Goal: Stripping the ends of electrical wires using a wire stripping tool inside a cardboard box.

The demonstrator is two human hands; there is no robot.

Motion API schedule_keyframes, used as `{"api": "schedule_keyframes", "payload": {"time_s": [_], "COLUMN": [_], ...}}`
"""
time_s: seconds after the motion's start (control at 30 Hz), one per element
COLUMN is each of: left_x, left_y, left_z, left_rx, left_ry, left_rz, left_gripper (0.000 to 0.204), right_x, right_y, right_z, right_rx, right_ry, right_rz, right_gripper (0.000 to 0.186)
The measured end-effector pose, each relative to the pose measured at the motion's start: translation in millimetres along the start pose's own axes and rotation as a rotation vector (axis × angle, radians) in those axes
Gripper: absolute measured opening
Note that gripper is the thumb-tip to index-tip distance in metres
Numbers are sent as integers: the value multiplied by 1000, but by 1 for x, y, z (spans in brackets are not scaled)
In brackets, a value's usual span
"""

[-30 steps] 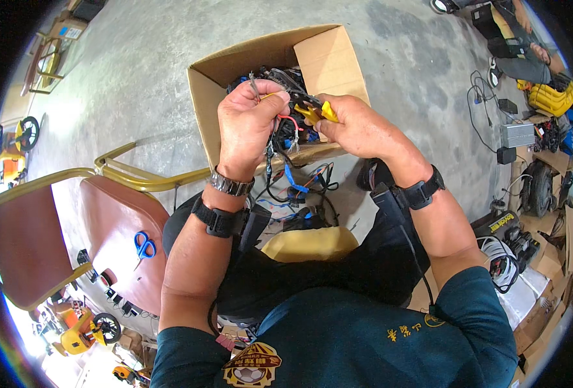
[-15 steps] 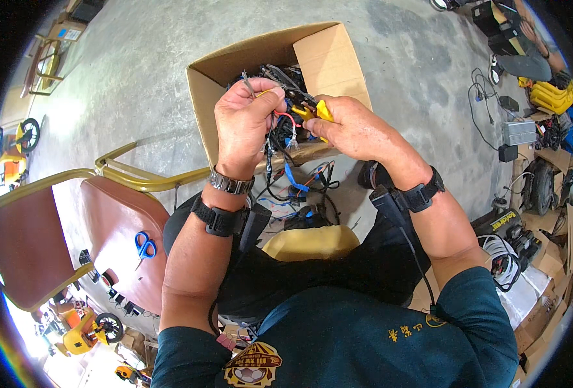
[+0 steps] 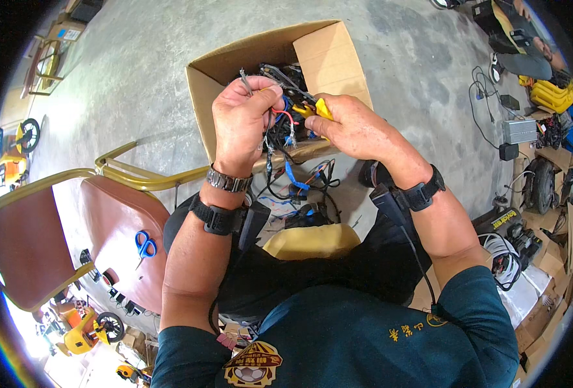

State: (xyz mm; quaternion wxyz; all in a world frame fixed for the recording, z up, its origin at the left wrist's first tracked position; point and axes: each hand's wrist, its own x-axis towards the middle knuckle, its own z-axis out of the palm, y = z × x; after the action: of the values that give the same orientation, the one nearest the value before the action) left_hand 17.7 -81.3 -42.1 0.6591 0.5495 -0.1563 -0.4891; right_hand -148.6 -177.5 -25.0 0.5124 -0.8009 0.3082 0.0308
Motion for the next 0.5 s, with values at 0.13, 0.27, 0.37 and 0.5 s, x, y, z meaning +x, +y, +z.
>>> {"api": "schedule_keyframes", "payload": {"time_s": [0.13, 0.27, 0.37, 0.5], "left_x": [-1, 0, 0, 1], "left_y": [2, 2, 3, 2], "left_z": [2, 0, 1, 2], "left_rx": [-13, -22, -12, 20], "left_ry": [15, 10, 17, 25], "left_rz": [-10, -8, -7, 8], "left_gripper": [4, 4, 4, 1], "right_x": [0, 1, 1, 2], "right_y": [3, 4, 1, 3], "right_z": [2, 3, 2, 3], "right_rx": [12, 10, -14, -7], "right_ry": [27, 35, 42, 60], "right_rz": [-9, -20, -31, -55], "right_gripper": [28, 29, 29, 29]}}
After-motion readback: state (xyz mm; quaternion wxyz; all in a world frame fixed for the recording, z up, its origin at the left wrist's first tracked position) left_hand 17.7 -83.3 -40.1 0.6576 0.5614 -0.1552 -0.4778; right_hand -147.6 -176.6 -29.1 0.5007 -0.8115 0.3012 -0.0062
